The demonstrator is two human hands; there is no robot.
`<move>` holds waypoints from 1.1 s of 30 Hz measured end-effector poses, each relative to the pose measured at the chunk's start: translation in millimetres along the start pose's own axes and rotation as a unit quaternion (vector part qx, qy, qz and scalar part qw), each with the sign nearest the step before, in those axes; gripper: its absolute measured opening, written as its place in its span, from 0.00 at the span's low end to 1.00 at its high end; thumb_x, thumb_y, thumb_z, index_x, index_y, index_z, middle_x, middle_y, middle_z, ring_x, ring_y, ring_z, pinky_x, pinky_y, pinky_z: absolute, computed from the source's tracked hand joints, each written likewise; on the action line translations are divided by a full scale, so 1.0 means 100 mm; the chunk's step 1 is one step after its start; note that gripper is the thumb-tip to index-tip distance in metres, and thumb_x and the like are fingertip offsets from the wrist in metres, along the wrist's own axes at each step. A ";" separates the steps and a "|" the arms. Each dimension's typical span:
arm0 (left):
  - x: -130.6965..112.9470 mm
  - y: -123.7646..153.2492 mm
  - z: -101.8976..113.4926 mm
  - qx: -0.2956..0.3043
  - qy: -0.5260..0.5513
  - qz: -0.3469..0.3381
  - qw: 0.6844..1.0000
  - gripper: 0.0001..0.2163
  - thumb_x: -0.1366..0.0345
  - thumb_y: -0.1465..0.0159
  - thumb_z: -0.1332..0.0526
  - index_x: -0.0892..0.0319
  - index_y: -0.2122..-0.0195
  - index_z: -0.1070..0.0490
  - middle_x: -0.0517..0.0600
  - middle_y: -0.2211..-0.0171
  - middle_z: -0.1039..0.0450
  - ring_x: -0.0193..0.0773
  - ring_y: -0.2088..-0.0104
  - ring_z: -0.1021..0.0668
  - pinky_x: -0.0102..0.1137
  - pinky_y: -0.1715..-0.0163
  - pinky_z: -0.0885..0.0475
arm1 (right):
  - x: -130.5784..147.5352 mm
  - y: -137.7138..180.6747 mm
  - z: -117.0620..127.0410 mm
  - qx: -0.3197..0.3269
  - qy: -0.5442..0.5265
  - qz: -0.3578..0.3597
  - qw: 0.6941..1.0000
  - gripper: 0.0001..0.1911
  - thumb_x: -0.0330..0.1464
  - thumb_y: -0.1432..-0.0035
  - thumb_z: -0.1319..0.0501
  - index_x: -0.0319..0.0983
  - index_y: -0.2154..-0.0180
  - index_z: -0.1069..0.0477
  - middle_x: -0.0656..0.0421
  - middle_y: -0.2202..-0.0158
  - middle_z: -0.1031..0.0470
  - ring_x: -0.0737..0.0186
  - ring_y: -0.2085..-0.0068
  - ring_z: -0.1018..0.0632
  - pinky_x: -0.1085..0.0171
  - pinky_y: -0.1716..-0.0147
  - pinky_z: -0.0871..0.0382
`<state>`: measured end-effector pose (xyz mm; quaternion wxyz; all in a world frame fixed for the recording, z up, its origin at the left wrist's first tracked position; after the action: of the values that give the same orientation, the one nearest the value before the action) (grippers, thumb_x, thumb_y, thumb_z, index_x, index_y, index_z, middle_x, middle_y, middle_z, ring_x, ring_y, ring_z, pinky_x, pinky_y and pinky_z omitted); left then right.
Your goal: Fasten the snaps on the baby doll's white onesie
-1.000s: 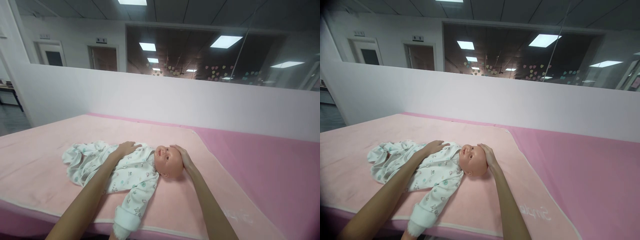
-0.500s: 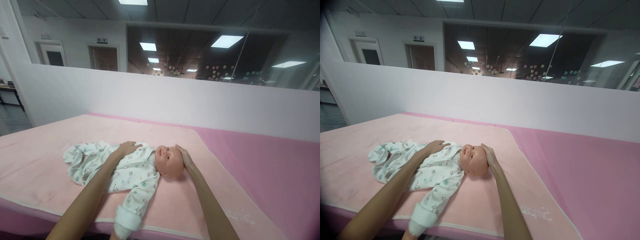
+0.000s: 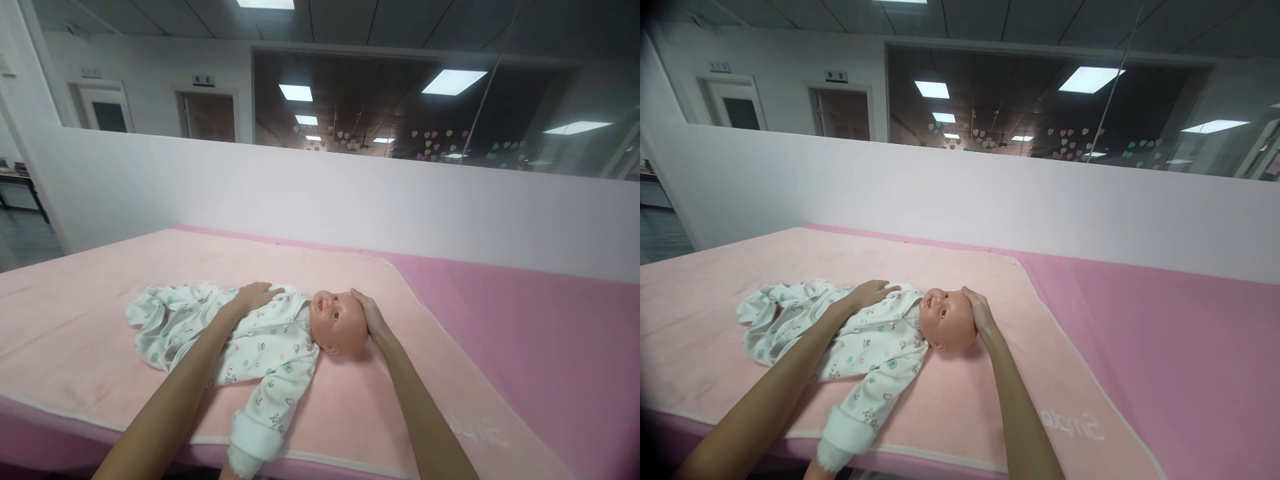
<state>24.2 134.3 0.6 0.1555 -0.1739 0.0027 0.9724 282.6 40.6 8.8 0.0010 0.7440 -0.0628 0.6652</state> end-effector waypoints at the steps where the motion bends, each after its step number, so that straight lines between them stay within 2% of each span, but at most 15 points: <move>1: 0.00 0.00 0.00 0.000 -0.001 0.001 1.000 0.32 0.38 0.49 0.59 0.59 0.63 0.29 0.57 0.57 0.27 0.51 0.57 0.27 0.38 0.57 0.36 | 0.02 -0.01 0.01 -0.005 0.002 0.012 1.000 0.16 0.44 0.55 0.40 0.37 0.72 0.27 0.57 0.65 0.24 0.59 0.62 0.27 0.64 0.60 0.36; 4: 0.00 0.00 0.00 0.000 -0.002 0.002 1.000 0.33 0.37 0.49 0.59 0.59 0.63 0.29 0.57 0.57 0.27 0.51 0.57 0.27 0.38 0.55 0.36 | 0.09 -0.02 0.07 -0.043 0.009 0.061 0.997 0.14 0.41 0.57 0.38 0.39 0.69 0.26 0.59 0.60 0.25 0.59 0.56 0.29 0.65 0.56 0.38; 7: -0.01 0.00 0.01 -0.002 0.000 -0.001 1.000 0.33 0.37 0.49 0.59 0.59 0.64 0.29 0.57 0.58 0.27 0.51 0.57 0.27 0.38 0.56 0.36 | 0.12 -0.03 0.11 -0.066 0.011 0.081 0.994 0.13 0.39 0.57 0.38 0.41 0.68 0.26 0.60 0.58 0.26 0.60 0.54 0.30 0.65 0.54 0.40; 15: -0.02 0.01 0.01 -0.004 -0.011 -0.001 1.000 0.32 0.38 0.47 0.59 0.59 0.64 0.29 0.57 0.57 0.27 0.50 0.57 0.27 0.38 0.57 0.36 | 0.01 0.00 0.02 -0.013 0.000 0.006 1.000 0.17 0.45 0.56 0.39 0.36 0.74 0.28 0.58 0.70 0.24 0.59 0.66 0.27 0.64 0.63 0.36; 22: -0.03 0.03 0.02 0.001 -0.013 -0.003 1.000 0.33 0.38 0.48 0.60 0.58 0.65 0.28 0.56 0.59 0.26 0.50 0.58 0.26 0.37 0.59 0.35 | 0.03 0.01 0.01 -0.014 0.007 0.012 1.000 0.17 0.45 0.56 0.39 0.36 0.73 0.28 0.58 0.70 0.25 0.59 0.65 0.27 0.64 0.63 0.36; 28: -0.01 0.02 0.02 -0.005 -0.010 0.004 1.000 0.34 0.37 0.48 0.59 0.59 0.59 0.30 0.57 0.54 0.29 0.51 0.54 0.28 0.37 0.56 0.36 | 0.05 0.02 0.02 -0.021 0.009 0.026 0.999 0.19 0.46 0.57 0.39 0.36 0.73 0.28 0.58 0.70 0.25 0.59 0.65 0.27 0.64 0.63 0.36; 33: -0.04 0.04 0.02 -0.003 -0.002 -0.005 1.000 0.32 0.38 0.48 0.59 0.59 0.66 0.29 0.57 0.60 0.26 0.50 0.59 0.26 0.36 0.60 0.35 | 0.06 0.02 0.01 -0.019 0.004 0.031 0.999 0.18 0.45 0.58 0.38 0.36 0.73 0.27 0.58 0.69 0.24 0.59 0.65 0.27 0.64 0.63 0.36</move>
<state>25.8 129.6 3.5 0.1594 -0.1729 -0.0010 0.9720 284.0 38.2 14.4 -0.0054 0.7388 -0.0979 0.6668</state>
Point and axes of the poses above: each hand's wrist, its own y-axis away from the middle knuckle, its own z-axis out of the back of the hand, x = y × z, the point moved 9 cm from there along -y, towards the middle knuckle
